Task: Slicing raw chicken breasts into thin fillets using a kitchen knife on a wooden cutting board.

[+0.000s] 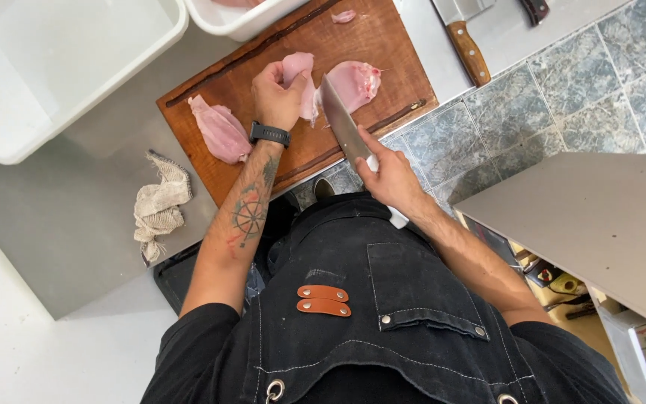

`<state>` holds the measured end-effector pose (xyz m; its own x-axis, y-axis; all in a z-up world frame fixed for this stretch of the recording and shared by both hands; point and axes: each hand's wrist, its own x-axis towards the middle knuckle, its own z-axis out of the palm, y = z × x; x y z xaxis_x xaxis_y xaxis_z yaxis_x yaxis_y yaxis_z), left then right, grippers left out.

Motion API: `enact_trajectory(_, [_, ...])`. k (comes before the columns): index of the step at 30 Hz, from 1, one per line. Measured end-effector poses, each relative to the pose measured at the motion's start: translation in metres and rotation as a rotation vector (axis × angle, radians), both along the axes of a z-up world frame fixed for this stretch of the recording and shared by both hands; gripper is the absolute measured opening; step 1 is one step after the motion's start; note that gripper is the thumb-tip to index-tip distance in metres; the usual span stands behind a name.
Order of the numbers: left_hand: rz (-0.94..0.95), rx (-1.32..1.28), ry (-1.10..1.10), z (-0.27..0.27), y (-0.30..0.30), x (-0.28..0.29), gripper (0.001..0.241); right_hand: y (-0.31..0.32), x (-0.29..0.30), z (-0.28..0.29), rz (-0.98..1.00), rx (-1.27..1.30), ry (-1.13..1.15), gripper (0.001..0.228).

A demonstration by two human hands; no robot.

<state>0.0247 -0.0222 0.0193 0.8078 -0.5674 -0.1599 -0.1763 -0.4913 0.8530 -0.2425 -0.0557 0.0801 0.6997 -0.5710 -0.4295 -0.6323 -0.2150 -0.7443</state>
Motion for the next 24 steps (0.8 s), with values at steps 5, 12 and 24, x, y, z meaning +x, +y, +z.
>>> enact_trajectory(5, [0.092, -0.359, 0.157, -0.05, 0.014, 0.002, 0.022, -0.009, 0.025, -0.024, -0.023, -0.065, -0.073, 0.067])
enact_trajectory(12, [0.336, -0.744, 0.519, -0.076, 0.041, 0.018, 0.03, -0.014, 0.034, -0.028, 0.015, -0.115, -0.084, 0.067])
enact_trajectory(24, [-0.688, -0.256, -0.573, 0.075, 0.17, 0.098, 0.039, -0.009, -0.033, -0.013, -0.321, 0.09, -0.281, 0.043])
